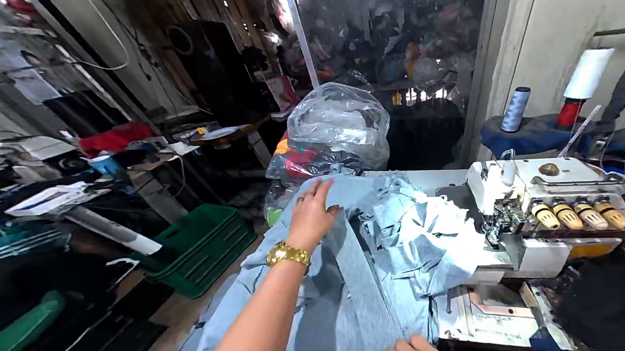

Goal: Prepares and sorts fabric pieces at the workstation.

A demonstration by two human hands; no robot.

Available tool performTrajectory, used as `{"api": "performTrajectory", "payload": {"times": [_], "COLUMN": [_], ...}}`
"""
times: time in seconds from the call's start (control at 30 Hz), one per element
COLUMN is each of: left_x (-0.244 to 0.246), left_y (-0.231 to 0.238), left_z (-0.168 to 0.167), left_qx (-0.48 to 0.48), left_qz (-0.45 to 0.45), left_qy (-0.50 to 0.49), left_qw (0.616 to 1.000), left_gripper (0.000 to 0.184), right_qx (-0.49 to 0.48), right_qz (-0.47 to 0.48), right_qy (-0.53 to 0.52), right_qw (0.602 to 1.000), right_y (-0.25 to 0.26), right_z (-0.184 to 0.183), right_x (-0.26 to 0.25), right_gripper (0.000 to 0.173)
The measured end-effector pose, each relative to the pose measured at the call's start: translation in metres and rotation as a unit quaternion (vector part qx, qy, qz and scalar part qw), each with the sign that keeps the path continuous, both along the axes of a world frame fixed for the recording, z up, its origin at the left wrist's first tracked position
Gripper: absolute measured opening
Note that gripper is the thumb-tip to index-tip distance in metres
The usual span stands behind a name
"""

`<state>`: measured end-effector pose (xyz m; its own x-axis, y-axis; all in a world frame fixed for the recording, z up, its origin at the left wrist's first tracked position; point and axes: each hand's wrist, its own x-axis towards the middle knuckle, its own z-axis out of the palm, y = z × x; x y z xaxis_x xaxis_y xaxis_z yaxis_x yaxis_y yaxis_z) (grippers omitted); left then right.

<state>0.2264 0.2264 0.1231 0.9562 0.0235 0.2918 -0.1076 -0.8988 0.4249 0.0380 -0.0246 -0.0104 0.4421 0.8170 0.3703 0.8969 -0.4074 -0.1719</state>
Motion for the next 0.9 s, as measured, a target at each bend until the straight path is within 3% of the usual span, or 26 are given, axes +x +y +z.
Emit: {"api": "performTrajectory", "payload": {"times": [0.07,0.13,0.2,0.27,0.37,0.43,0.5,0.57,0.73,0.8,0.9], "left_x": [-0.005,-0.036,-0.088,-0.144,-0.226,-0.262,-0.272,-0.266,-0.251,-0.254,-0.260], "left_y": [0.000,0.000,-0.004,-0.007,-0.035,-0.064,-0.088,-0.101,-0.108,-0.107,-0.107], "left_z": [0.006,0.002,-0.016,-0.061,-0.127,-0.147,-0.149,-0.137,-0.101,-0.097,-0.096], "left_qx": [-0.032,-0.097,-0.205,-0.355,-0.502,-0.556,-0.589,-0.605,-0.589,-0.579,-0.616], "left_qz": [0.014,0.000,-0.023,-0.036,-0.027,-0.012,-0.001,0.004,0.019,0.005,0.006], "left_qy": [-0.050,-0.075,-0.073,-0.083,-0.051,0.016,0.047,0.062,0.090,0.073,0.051], "left_qw": [0.998,0.992,0.976,0.931,0.863,0.831,0.807,0.794,0.803,0.812,0.786], "left_gripper": [0.066,0.062,0.049,0.037,0.016,0.018,0.032,0.031,0.004,0.002,0.007], "right_qx": [-0.019,-0.001,0.050,0.096,0.154,0.165,0.165,0.167,0.218,0.223,0.231], "right_qz": [-0.031,-0.021,0.018,0.056,0.051,0.019,-0.003,-0.020,-0.011,-0.004,-0.009], "right_qy": [-0.092,-0.144,-0.131,-0.050,0.185,0.315,0.367,0.344,0.133,0.058,0.034], "right_qw": [0.995,0.989,0.990,0.993,0.969,0.934,0.916,0.924,0.967,0.973,0.972], "right_y": [0.007,0.010,0.007,0.000,-0.010,-0.012,-0.011,-0.009,-0.007,-0.007,-0.005], "right_z": [-0.006,-0.013,-0.017,-0.015,0.003,0.017,0.026,0.032,0.037,0.040,0.044], "right_x": [0.009,0.018,0.026,0.033,0.039,0.042,0.043,0.038,0.026,0.027,0.026], "right_gripper": [0.028,0.018,0.016,0.019,0.022,0.026,0.028,0.027,0.019,0.018,0.018]}}
